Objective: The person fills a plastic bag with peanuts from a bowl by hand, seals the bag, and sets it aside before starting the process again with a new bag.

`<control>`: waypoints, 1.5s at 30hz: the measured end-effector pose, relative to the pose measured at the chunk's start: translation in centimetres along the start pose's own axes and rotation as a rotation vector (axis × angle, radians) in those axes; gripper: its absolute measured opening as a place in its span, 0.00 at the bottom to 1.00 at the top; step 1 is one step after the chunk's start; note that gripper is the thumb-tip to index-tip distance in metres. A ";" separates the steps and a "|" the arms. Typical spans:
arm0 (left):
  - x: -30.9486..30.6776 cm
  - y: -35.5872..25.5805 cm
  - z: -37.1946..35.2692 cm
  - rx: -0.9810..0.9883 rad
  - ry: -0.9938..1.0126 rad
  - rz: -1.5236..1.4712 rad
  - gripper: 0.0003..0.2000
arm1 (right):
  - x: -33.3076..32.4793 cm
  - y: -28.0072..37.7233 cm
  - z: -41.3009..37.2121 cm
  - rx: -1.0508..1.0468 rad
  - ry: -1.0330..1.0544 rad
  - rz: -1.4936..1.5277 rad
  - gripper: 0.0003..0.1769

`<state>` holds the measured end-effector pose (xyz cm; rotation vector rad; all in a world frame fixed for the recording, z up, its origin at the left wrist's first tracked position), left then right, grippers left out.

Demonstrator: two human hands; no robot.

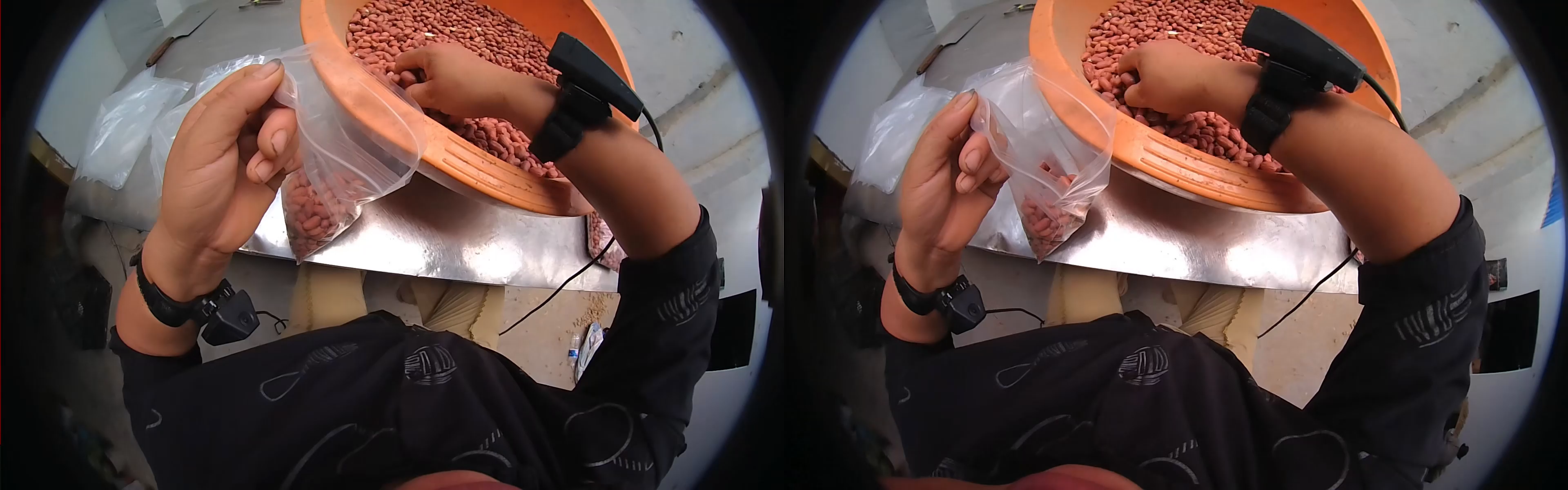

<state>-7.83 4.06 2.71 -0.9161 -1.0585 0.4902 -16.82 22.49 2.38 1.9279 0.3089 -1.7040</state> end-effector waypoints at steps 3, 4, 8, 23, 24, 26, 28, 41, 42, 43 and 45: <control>-0.2 -0.2 -0.4 -0.024 -0.031 0.016 0.10 | -0.7 -0.7 -0.3 0.026 -0.028 0.042 0.14; -0.2 -0.4 -0.5 -0.028 -0.029 0.027 0.10 | -1.1 -1.4 -0.4 -0.019 -0.076 -0.008 0.14; -0.1 -0.8 -1.0 -0.057 -0.085 0.141 0.10 | -3.1 -3.0 -1.1 -0.057 -0.159 -0.088 0.06; 0.4 -1.1 -0.3 -0.096 -0.026 0.170 0.07 | -1.4 10.6 -1.8 -0.101 0.115 0.605 0.11; 0.5 -1.0 -0.4 -0.100 -0.022 0.172 0.08 | -1.0 10.6 -1.6 -0.083 0.090 0.593 0.13; 0.5 -1.1 -0.3 -0.086 -0.012 0.159 0.08 | -1.0 10.9 -1.2 -0.084 0.106 0.572 0.17; 0.2 -1.0 -0.3 -0.085 -0.014 0.154 0.08 | -1.1 10.9 -1.3 -0.076 0.152 0.602 0.20; -0.8 -1.1 -1.5 -0.060 -0.087 0.145 0.11 | -7.4 -10.7 -8.5 0.594 0.301 -0.082 0.21; -0.7 -1.0 -1.5 -0.050 -0.110 0.149 0.11 | -6.9 -12.4 -9.4 0.667 0.368 -0.084 0.22; -0.7 -0.9 -1.5 -0.046 -0.098 0.141 0.12 | -6.3 -13.4 -10.1 0.739 0.436 -0.086 0.23; -1.1 -0.8 -1.4 -0.035 -0.076 0.130 0.12 | -5.0 -13.8 -10.9 0.779 0.458 -0.026 0.29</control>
Point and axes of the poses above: each hand's wrist, its own z-axis towards the middle knuckle, its own x-axis out of the palm, y = z × x, the point moved 6 cm from there along z, towards the middle knuckle, and after that the axes turned 3 degrees about -x, right-handed, at the moved point
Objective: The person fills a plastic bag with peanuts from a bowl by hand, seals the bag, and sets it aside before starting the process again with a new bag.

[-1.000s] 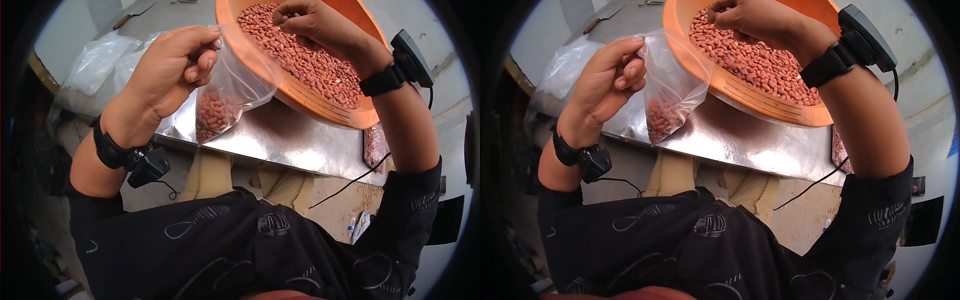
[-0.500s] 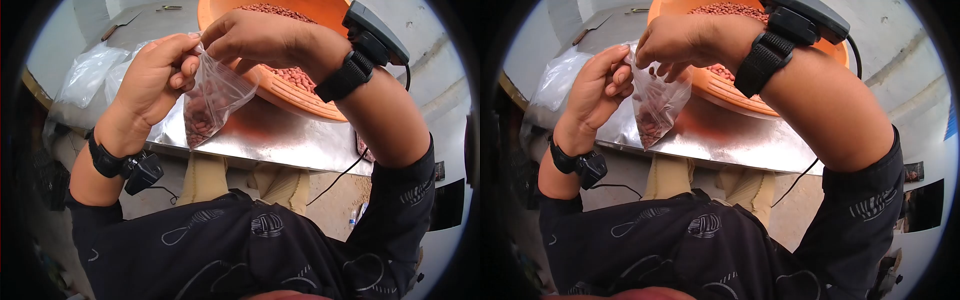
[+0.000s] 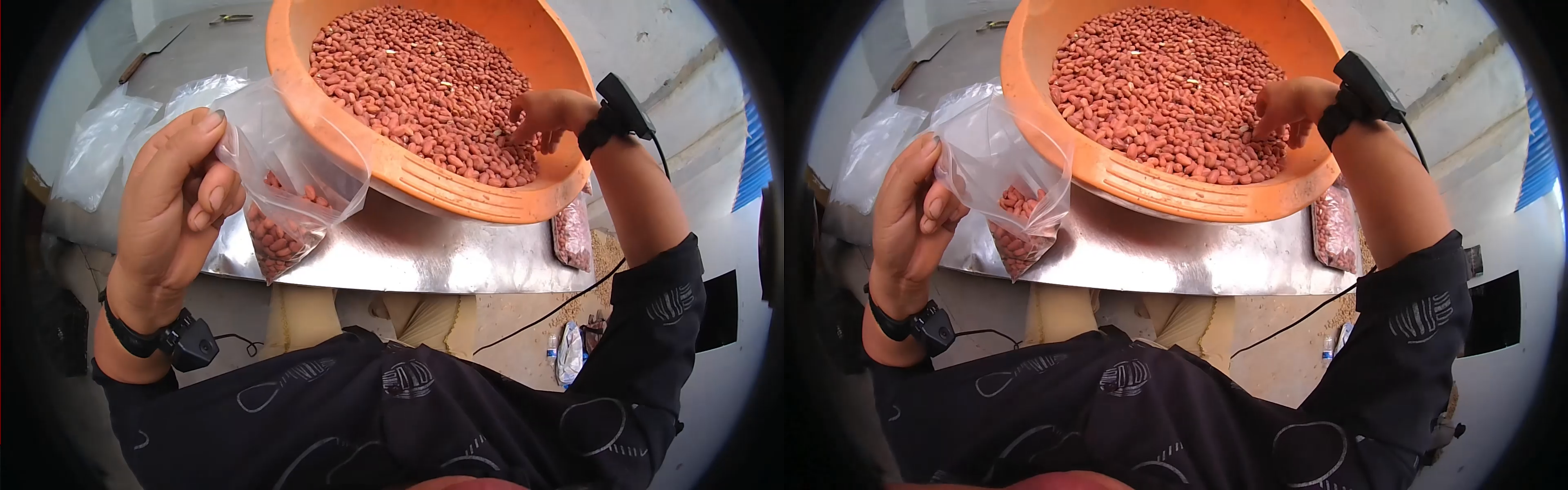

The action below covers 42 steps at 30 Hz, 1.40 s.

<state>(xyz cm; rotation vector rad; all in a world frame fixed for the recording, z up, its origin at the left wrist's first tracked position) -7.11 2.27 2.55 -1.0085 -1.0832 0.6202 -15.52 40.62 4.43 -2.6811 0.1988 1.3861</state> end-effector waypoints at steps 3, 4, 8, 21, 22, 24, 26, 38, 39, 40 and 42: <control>0.3 -0.1 0.1 0.023 0.013 0.007 0.12 | 1.7 0.3 1.3 -0.030 0.043 0.079 0.37; 0.3 0.0 0.2 0.022 0.008 0.006 0.12 | 1.9 0.8 1.7 -0.051 0.051 0.105 0.40; 0.1 0.0 0.2 0.017 -0.011 0.007 0.12 | 0.8 1.0 5.7 -0.113 -0.112 0.248 0.39; -1.1 -0.2 0.3 -0.003 -0.021 0.010 0.12 | -2.4 9.6 10.9 -0.321 -0.230 0.708 0.38; -1.2 -0.3 0.3 -0.014 -0.022 0.013 0.12 | -2.8 10.4 11.2 -0.352 -0.252 0.679 0.38; -1.3 -0.3 0.2 -0.036 -0.025 0.021 0.12 | -3.7 11.8 11.9 -0.413 -0.295 0.622 0.38; -1.4 -0.3 0.2 -0.036 -0.024 0.027 0.12 | -4.6 13.4 12.8 -0.476 -0.471 0.391 0.33; -1.1 -0.4 0.2 -0.056 -0.034 0.022 0.11 | -4.5 15.5 10.4 -0.688 -0.615 0.042 0.16; -0.9 -0.4 0.2 -0.045 -0.024 0.008 0.11 | -4.6 15.2 9.4 -0.669 -0.564 0.076 0.16; -0.7 -0.4 0.2 -0.039 -0.013 0.006 0.11 | -4.6 14.7 8.8 -0.651 -0.512 0.108 0.16; -0.3 -0.4 0.2 -0.029 0.008 0.001 0.10 | -4.6 13.6 7.4 -0.711 -0.474 0.231 0.09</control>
Point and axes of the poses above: each hand's wrist, its own z-axis towards the middle knuckle, its own x-axis out of the palm, y = z × x, the point moved 6 cm from there along z, towards the middle knuckle, and after that the axes turned 3 degrees about -x, right-handed, at the moved point
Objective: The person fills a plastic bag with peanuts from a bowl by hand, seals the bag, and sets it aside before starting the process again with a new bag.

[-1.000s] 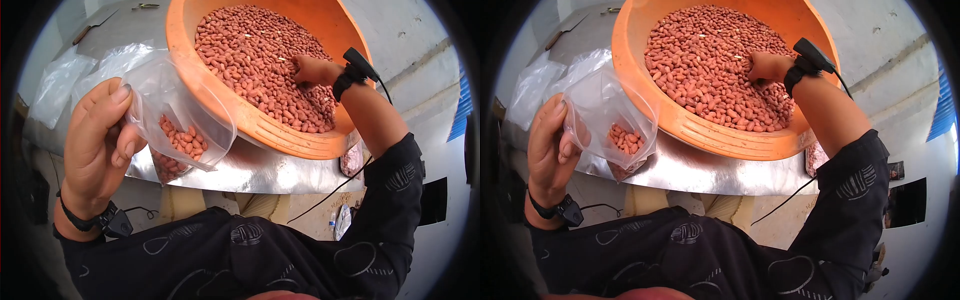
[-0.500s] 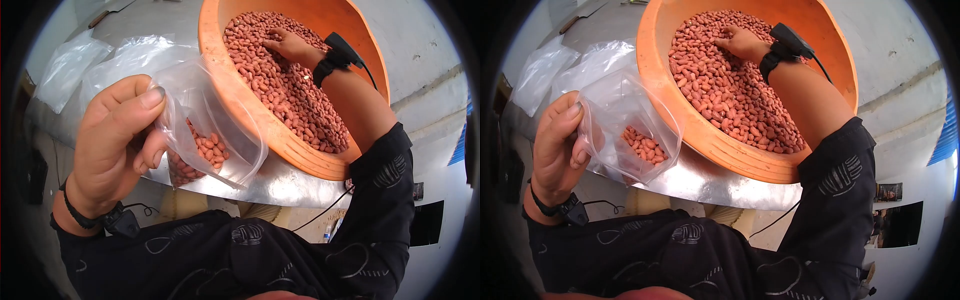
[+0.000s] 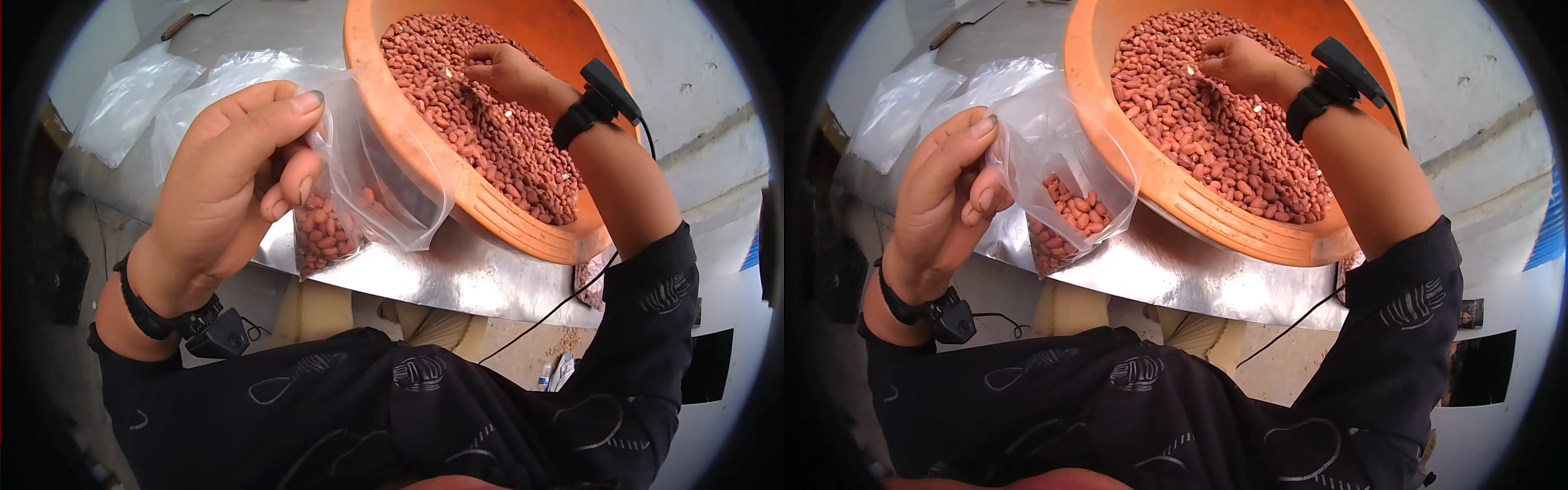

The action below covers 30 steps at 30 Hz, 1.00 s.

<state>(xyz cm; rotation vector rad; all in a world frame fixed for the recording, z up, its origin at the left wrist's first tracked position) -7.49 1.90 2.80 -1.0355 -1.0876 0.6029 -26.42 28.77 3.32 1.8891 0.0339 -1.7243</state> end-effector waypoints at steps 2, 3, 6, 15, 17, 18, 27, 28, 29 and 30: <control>0.1 0.1 0.3 0.005 0.032 -0.004 0.10 | -0.7 0.6 -1.7 0.069 0.040 0.209 0.06; 0.2 0.1 0.4 0.006 0.044 -0.004 0.09 | -1.3 1.8 -2.5 0.066 0.024 0.291 0.05; 0.5 0.2 0.8 0.010 0.073 0.019 0.09 | -2.4 6.0 -4.5 -0.020 0.016 0.410 0.07; 1.4 0.6 1.4 0.011 -0.030 0.087 0.09 | 0.1 12.6 -6.4 -0.146 0.050 0.405 0.06; 1.5 0.6 1.3 -0.001 -0.021 0.084 0.09 | 1.2 10.8 -5.7 -0.099 0.111 0.400 0.05; 1.6 0.6 1.2 -0.003 -0.017 0.088 0.09 | 1.6 10.9 -5.7 -0.077 0.144 0.395 0.05; 1.4 0.3 0.6 -0.011 -0.049 0.114 0.09 | 0.6 18.5 -8.7 -0.104 0.244 0.627 0.06; 1.5 0.3 0.5 -0.009 -0.045 0.114 0.09 | 1.4 18.9 -8.8 -0.092 0.283 0.641 0.07; 1.5 0.3 0.4 -0.007 -0.043 0.113 0.09 | 2.3 19.2 -8.9 -0.080 0.324 0.654 0.07; 1.5 0.3 0.4 -0.004 -0.044 0.112 0.09 | 3.1 19.4 -8.9 -0.067 0.365 0.668 0.07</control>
Point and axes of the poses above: each hand's wrist, its own z-axis towards the middle knuckle, its own x-axis out of the palm, y = z × x, the point moved 6 cm from there along z, towards the middle knuckle, and after that the axes turned 3 degrees about -x, right-handed, at the moved point
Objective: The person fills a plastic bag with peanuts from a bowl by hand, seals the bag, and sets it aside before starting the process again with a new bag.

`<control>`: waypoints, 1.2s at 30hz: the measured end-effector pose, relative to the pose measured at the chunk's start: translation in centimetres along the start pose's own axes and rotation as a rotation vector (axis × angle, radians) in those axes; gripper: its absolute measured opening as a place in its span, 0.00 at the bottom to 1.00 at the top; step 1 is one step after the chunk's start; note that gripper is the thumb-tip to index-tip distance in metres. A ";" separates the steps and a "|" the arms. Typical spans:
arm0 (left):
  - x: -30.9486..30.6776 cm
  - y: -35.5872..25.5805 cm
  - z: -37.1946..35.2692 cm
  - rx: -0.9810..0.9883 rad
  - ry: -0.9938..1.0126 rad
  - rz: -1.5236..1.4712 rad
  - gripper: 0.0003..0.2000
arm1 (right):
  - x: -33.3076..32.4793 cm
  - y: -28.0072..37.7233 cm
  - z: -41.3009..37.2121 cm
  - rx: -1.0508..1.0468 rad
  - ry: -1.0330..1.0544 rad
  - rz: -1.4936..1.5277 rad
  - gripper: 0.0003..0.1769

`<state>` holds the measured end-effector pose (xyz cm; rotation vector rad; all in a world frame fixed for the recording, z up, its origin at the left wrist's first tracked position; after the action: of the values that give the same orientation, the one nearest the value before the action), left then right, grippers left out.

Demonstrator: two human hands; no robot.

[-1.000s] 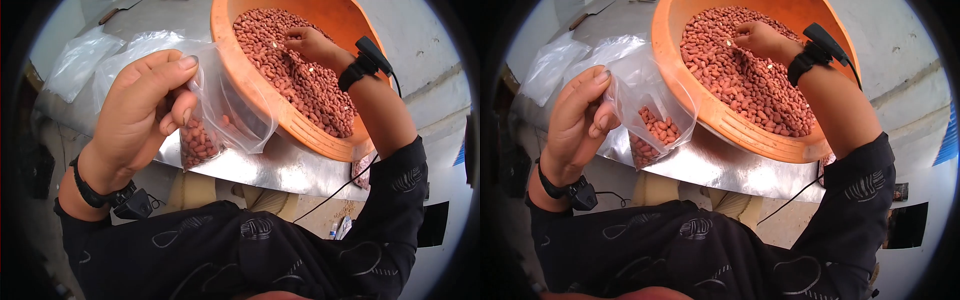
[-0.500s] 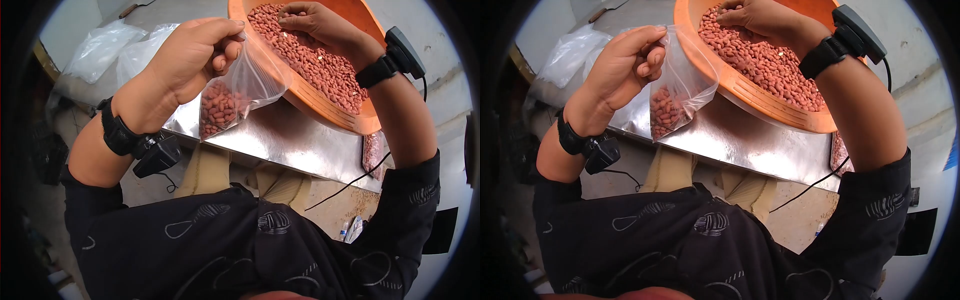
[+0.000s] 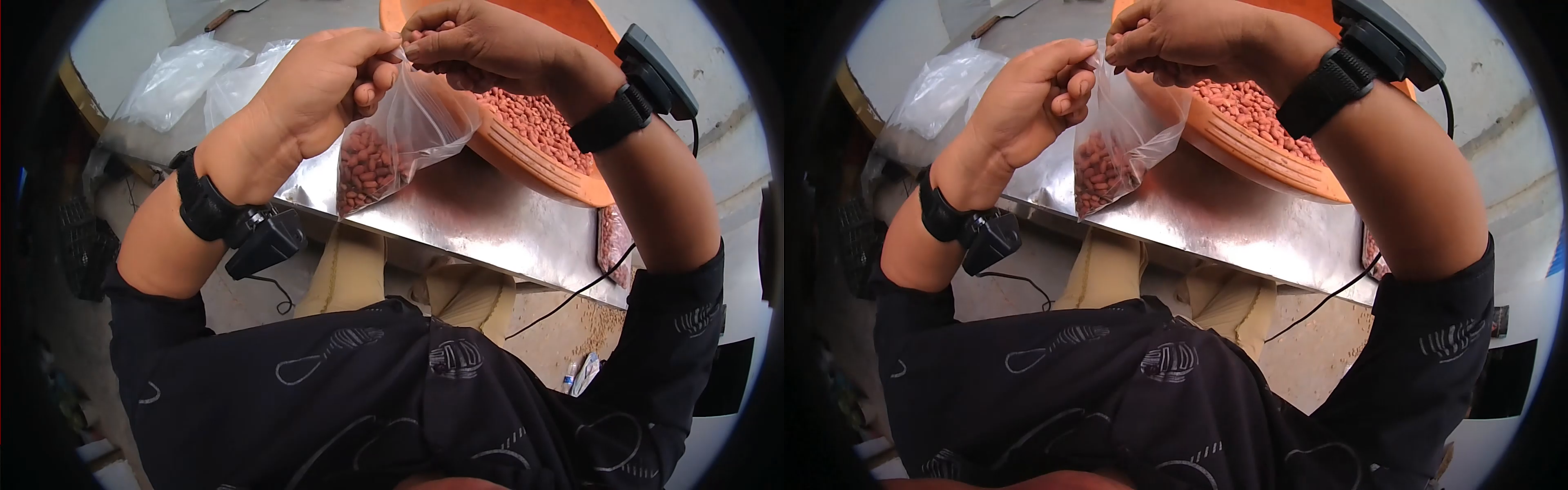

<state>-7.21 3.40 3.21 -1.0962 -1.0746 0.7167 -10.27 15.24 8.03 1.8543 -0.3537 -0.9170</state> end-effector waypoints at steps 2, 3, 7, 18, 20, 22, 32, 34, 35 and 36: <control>-0.2 0.0 -0.1 0.004 -0.006 -0.004 0.09 | 0.7 -0.4 0.6 0.001 -0.033 -0.117 0.08; -0.2 0.0 -0.2 0.008 -0.009 -0.006 0.09 | 1.3 -0.3 0.8 -0.012 -0.048 -0.158 0.08; -0.3 -0.2 -0.3 0.017 -0.006 -0.006 0.10 | 2.6 0.6 0.6 -0.003 -0.056 -0.283 0.10; -1.3 0.3 -0.4 0.061 0.118 -0.111 0.09 | -6.9 -1.1 -2.1 0.100 -0.322 -0.167 0.07; -1.2 0.4 -0.8 0.052 0.104 -0.108 0.09 | -11.4 -4.9 -3.2 0.116 -0.357 -0.385 0.12; -1.3 0.3 -0.9 0.040 0.061 -0.098 0.09 | -15.1 -8.7 -4.6 0.370 -0.319 -0.470 0.15; -1.5 0.4 -0.6 0.007 0.049 -0.109 0.12 | -20.0 -18.8 -7.0 0.813 -0.283 -0.453 0.30; -1.6 0.4 -0.5 0.011 0.061 -0.117 0.12 | -20.0 -19.7 -5.7 0.758 -0.308 -0.384 0.31; -1.7 0.4 -0.5 0.014 0.064 -0.120 0.12 | -20.3 -20.2 -4.6 0.709 -0.315 -0.338 0.32; -1.8 0.5 -0.5 0.013 0.052 -0.113 0.12 | -20.4 -20.3 -3.4 0.642 -0.349 -0.297 0.33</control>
<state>-7.39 1.83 2.17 -1.0296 -1.0772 0.6014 -24.55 39.09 -0.14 2.3671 -0.6567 -1.4629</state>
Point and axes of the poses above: each hand's wrist, its own z-axis towards the middle knuckle, its own x-axis out of the palm, y = z × x, the point moved 6 cm from there along z, towards the middle knuckle, and after that the axes turned 3 degrees about -x, right-handed, at the moved point
